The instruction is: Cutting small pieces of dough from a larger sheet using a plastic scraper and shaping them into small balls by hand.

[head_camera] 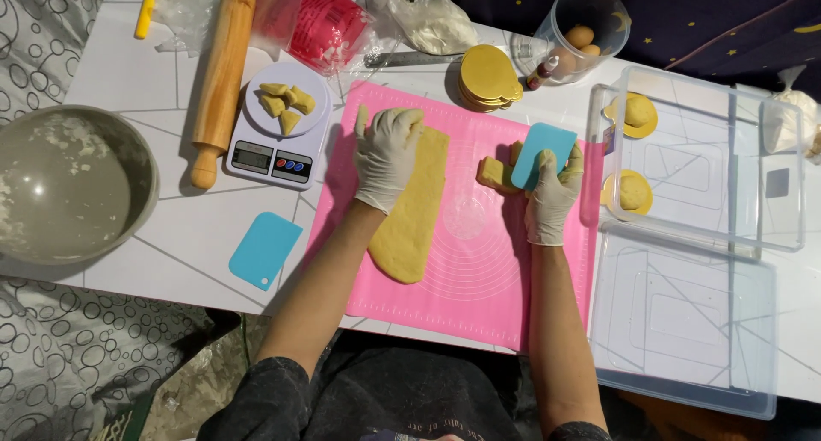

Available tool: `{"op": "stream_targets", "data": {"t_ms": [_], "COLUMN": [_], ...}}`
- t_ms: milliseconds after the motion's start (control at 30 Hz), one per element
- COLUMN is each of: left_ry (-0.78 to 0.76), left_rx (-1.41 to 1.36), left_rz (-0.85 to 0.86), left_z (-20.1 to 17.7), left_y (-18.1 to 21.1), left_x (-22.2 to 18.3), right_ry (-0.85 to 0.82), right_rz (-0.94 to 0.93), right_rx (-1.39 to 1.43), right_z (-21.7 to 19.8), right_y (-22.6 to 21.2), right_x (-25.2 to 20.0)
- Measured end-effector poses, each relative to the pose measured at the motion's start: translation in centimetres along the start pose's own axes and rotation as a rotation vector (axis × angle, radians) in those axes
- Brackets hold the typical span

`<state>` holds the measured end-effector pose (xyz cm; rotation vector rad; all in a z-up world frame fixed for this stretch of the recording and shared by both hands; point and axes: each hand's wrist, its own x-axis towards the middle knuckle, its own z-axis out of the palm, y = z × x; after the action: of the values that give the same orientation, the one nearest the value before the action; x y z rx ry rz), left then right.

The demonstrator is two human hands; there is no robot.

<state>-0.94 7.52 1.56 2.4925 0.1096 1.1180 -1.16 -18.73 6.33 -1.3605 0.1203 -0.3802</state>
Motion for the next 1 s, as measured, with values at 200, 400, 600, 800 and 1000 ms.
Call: {"op": "stream_targets", "data": {"t_ms": [200,400,600,800,1000], "left_ry": [0.075,-0.041,-0.103,-0.113,-0.101], "left_rx": [-0.041,-0.152,-0.137,-0.248,-0.260], "left_rz": [-0.088,0.090,0.141,0.021,-0.032], "left_z": [-2.5,-2.0,-0.9,-3.3,-3.4], "left_y": [-0.4,3.7,4.0,3.6,3.3], "left_x": [1.8,-0.2,-1.3,0.2,0.7], "right_ry": [0.023,0.006,-0.003,-0.003,0.000], "right_rz": [0.017,0.011,0.012,0.017,0.033], "right_rx": [0.014,0.027,0.025,0.036,0.041], "right_z": [-0.1,0.1,0.2,0.2,0.5], "right_y": [0.5,0.2,-0.5,-0.3,-0.9], "right_x": [0.3,0.1,-0.2,-0.1,-0.3]}}
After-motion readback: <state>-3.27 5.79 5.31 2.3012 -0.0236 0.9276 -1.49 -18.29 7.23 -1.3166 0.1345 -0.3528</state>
